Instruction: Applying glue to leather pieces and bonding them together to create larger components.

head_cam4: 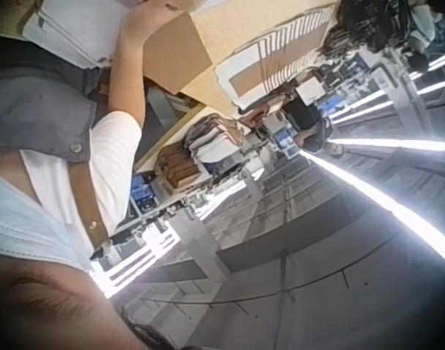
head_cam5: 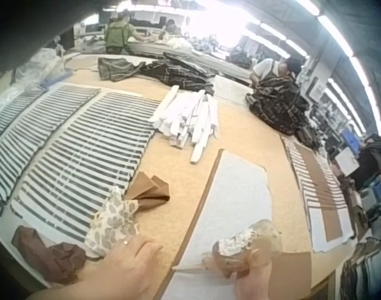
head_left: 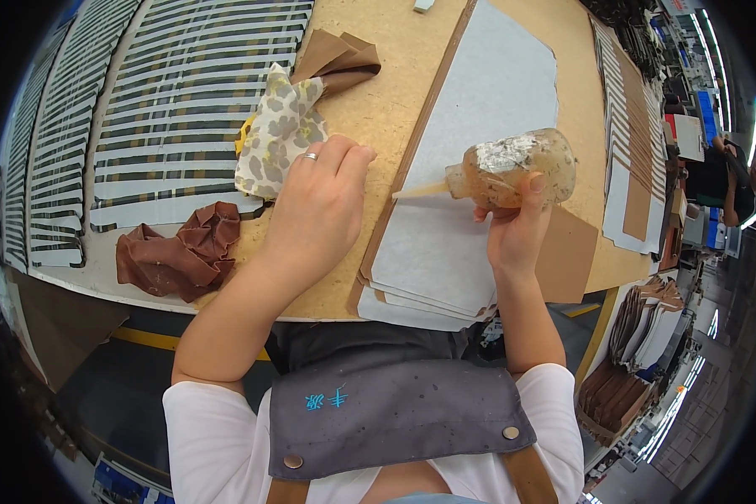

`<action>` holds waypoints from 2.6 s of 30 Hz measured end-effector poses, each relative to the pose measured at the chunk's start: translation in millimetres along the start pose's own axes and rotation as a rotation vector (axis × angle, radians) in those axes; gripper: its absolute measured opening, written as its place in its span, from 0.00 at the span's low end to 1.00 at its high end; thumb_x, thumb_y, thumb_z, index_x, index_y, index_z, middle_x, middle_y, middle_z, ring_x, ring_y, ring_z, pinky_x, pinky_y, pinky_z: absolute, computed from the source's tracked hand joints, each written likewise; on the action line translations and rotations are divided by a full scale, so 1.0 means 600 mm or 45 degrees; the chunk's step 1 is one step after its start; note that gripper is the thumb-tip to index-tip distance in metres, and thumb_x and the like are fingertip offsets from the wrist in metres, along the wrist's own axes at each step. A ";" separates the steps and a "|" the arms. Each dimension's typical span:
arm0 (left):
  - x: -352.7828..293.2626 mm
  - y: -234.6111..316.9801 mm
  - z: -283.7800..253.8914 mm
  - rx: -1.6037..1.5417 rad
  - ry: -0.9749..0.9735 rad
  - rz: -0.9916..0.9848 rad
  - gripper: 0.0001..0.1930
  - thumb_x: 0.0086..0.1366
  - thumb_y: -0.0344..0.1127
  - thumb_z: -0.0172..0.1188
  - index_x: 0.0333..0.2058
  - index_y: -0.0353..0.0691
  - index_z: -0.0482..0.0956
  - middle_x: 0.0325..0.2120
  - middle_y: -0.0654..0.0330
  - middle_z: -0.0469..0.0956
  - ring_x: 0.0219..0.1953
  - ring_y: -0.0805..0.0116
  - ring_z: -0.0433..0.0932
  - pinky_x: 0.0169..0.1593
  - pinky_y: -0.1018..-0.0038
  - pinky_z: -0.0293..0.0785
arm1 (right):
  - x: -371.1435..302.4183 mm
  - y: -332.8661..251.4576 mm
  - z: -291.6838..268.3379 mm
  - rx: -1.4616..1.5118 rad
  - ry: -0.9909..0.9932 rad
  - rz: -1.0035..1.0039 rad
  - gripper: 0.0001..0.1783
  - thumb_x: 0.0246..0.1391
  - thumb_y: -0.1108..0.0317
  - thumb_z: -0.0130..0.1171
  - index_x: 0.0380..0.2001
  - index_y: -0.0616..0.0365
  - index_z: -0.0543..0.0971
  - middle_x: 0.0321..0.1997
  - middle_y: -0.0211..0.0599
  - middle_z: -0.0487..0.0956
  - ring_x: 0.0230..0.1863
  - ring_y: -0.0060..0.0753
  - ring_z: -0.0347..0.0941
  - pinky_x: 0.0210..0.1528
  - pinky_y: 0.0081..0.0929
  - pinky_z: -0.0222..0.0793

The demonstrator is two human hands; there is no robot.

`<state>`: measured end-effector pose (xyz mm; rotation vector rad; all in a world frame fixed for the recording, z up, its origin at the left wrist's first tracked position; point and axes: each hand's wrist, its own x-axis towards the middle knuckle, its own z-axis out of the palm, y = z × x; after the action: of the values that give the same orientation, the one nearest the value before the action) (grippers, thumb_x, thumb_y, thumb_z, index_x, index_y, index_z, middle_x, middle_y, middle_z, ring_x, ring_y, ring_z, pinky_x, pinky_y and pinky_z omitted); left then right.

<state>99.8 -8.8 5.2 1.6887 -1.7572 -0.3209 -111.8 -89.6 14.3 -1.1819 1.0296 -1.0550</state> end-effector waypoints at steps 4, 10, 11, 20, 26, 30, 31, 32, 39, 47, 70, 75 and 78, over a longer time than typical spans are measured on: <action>-0.001 0.000 0.001 0.005 0.002 0.001 0.11 0.57 0.20 0.51 0.40 0.34 0.70 0.35 0.52 0.71 0.40 0.53 0.71 0.42 0.64 0.67 | 0.007 0.000 -0.001 -0.151 -0.051 -0.183 0.28 0.56 0.44 0.53 0.43 0.61 0.68 0.34 0.38 0.76 0.26 0.30 0.75 0.19 0.25 0.68; 0.000 -0.002 0.001 -0.001 0.002 0.010 0.11 0.57 0.21 0.51 0.40 0.34 0.70 0.35 0.52 0.70 0.40 0.52 0.71 0.42 0.64 0.67 | -0.014 -0.002 0.005 -0.146 -0.137 -0.140 0.28 0.56 0.47 0.56 0.44 0.62 0.67 0.34 0.40 0.75 0.26 0.31 0.75 0.17 0.25 0.68; 0.001 -0.002 0.001 0.001 0.000 0.008 0.11 0.57 0.21 0.51 0.40 0.34 0.70 0.35 0.52 0.70 0.40 0.52 0.71 0.42 0.64 0.67 | -0.017 -0.001 0.004 -0.144 -0.137 -0.137 0.28 0.56 0.47 0.56 0.44 0.62 0.67 0.34 0.40 0.75 0.26 0.31 0.75 0.17 0.25 0.68; 0.001 -0.001 0.003 0.006 0.003 0.005 0.11 0.57 0.21 0.51 0.40 0.34 0.70 0.35 0.52 0.70 0.40 0.52 0.71 0.42 0.64 0.68 | -0.064 0.011 0.010 -0.058 -0.087 -0.006 0.30 0.54 0.50 0.59 0.48 0.63 0.65 0.36 0.39 0.73 0.29 0.32 0.74 0.15 0.26 0.68; 0.002 -0.001 0.001 0.001 0.012 0.011 0.11 0.57 0.21 0.51 0.40 0.34 0.70 0.35 0.52 0.71 0.40 0.52 0.71 0.42 0.64 0.68 | -0.054 0.002 -0.003 0.201 -0.221 0.453 0.32 0.57 0.41 0.49 0.53 0.56 0.65 0.41 0.39 0.76 0.32 0.29 0.76 0.14 0.21 0.68; 0.002 0.005 -0.011 -0.012 0.018 -0.022 0.11 0.57 0.21 0.51 0.41 0.35 0.71 0.37 0.52 0.71 0.39 0.51 0.72 0.42 0.64 0.67 | 0.050 -0.051 -0.007 0.506 0.115 0.325 0.32 0.59 0.37 0.42 0.52 0.54 0.66 0.41 0.36 0.77 0.33 0.24 0.77 0.13 0.18 0.65; 0.004 0.009 -0.012 -0.025 0.017 -0.042 0.12 0.57 0.21 0.51 0.41 0.36 0.71 0.38 0.52 0.71 0.39 0.51 0.72 0.42 0.64 0.67 | 0.084 -0.048 -0.031 0.330 0.019 0.108 0.31 0.59 0.38 0.42 0.50 0.53 0.68 0.40 0.34 0.78 0.32 0.24 0.76 0.16 0.17 0.67; 0.005 0.008 -0.009 -0.027 0.023 -0.019 0.12 0.57 0.21 0.51 0.41 0.36 0.71 0.38 0.52 0.71 0.39 0.51 0.72 0.42 0.64 0.67 | 0.124 -0.043 -0.052 0.207 0.006 -0.038 0.30 0.58 0.38 0.45 0.48 0.54 0.70 0.39 0.33 0.78 0.31 0.24 0.76 0.20 0.18 0.68; 0.006 0.003 -0.004 0.023 -0.012 -0.022 0.13 0.54 0.21 0.54 0.40 0.36 0.72 0.37 0.53 0.72 0.39 0.53 0.72 0.42 0.64 0.67 | 0.309 -0.068 -0.055 -0.018 0.200 -0.426 0.28 0.54 0.52 0.60 0.46 0.63 0.67 0.33 0.42 0.77 0.18 0.29 0.74 0.20 0.22 0.74; 0.010 -0.002 -0.001 0.090 -0.079 -0.049 0.15 0.52 0.21 0.56 0.40 0.37 0.72 0.37 0.55 0.72 0.40 0.57 0.71 0.44 0.65 0.65 | 0.443 -0.046 -0.044 -0.148 0.209 -0.528 0.27 0.51 0.48 0.62 0.39 0.64 0.71 0.27 0.39 0.76 0.14 0.26 0.73 0.15 0.18 0.71; 0.016 -0.008 -0.001 0.071 -0.111 -0.067 0.14 0.53 0.22 0.55 0.40 0.36 0.73 0.36 0.55 0.73 0.39 0.56 0.71 0.43 0.65 0.64 | 0.499 -0.030 -0.052 -0.194 0.177 -0.508 0.28 0.51 0.47 0.62 0.39 0.63 0.71 0.25 0.38 0.76 0.13 0.25 0.71 0.14 0.17 0.69; 0.017 -0.007 -0.001 0.062 -0.103 -0.060 0.14 0.53 0.22 0.55 0.40 0.36 0.73 0.36 0.55 0.73 0.39 0.56 0.71 0.43 0.65 0.64 | 0.485 -0.030 -0.052 -0.194 0.135 -0.434 0.30 0.50 0.46 0.62 0.41 0.63 0.70 0.27 0.39 0.76 0.13 0.25 0.71 0.13 0.17 0.69; 0.016 -0.007 -0.001 0.063 -0.105 -0.063 0.14 0.53 0.21 0.55 0.40 0.36 0.73 0.36 0.55 0.73 0.39 0.56 0.71 0.43 0.64 0.64 | 0.479 -0.037 -0.053 -0.210 0.057 -0.452 0.30 0.51 0.46 0.62 0.42 0.63 0.69 0.27 0.40 0.76 0.13 0.24 0.71 0.13 0.17 0.68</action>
<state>104.1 -18.4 5.9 1.7795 -1.7987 -0.3770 -87.1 -378.5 16.3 -1.5203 0.9766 -1.2950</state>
